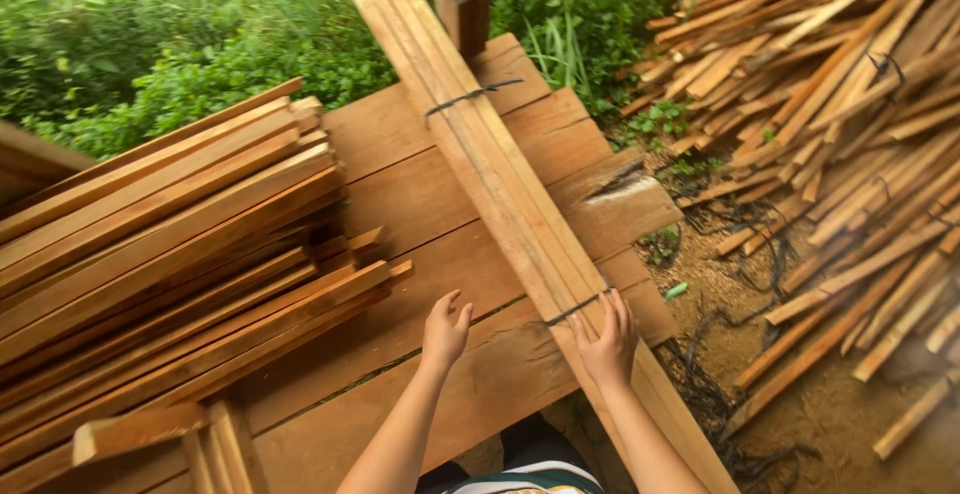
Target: The person stacks thin wooden planks onto a wooden rack outdoors. They pick up planks from a pile and place them one by one onto the rack, aligning them with the existing stack.
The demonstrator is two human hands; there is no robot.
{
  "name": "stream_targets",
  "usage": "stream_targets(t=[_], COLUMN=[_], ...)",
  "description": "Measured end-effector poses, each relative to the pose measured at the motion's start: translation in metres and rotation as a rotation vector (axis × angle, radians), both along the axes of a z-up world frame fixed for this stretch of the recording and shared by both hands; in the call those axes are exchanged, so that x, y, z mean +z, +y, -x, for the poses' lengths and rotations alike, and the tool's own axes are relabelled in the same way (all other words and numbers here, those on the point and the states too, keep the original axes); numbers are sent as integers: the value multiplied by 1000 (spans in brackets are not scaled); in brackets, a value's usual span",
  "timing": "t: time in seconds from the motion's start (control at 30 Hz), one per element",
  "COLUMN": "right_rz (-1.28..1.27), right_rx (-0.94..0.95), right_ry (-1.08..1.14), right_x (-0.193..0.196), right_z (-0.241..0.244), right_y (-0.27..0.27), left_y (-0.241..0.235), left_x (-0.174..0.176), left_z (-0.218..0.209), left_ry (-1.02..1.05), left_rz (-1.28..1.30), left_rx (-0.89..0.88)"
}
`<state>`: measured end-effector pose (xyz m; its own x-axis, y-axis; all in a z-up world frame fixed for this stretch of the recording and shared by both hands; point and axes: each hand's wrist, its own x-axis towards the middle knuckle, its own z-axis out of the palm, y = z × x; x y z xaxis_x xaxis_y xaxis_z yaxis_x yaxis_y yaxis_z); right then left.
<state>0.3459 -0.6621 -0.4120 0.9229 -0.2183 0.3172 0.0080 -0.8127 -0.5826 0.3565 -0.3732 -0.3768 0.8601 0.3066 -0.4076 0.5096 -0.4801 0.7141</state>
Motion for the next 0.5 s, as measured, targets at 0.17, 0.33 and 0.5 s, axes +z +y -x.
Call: stream_targets(t=[0.17,0.33,0.5], right_rz=[-103,-279,-494], right_rx=[182,276,417], right_ry=[-106,-118,-20], right_x=[16,84,119], right_z=[15,63,133], right_y=[69,173,275], left_y=[72,136,203], left_x=[55,118,131], left_z=[54,121,189], left_ry=[-137,-305,-567], left_rz=[-34,7,-25], left_rx=[72,106,177])
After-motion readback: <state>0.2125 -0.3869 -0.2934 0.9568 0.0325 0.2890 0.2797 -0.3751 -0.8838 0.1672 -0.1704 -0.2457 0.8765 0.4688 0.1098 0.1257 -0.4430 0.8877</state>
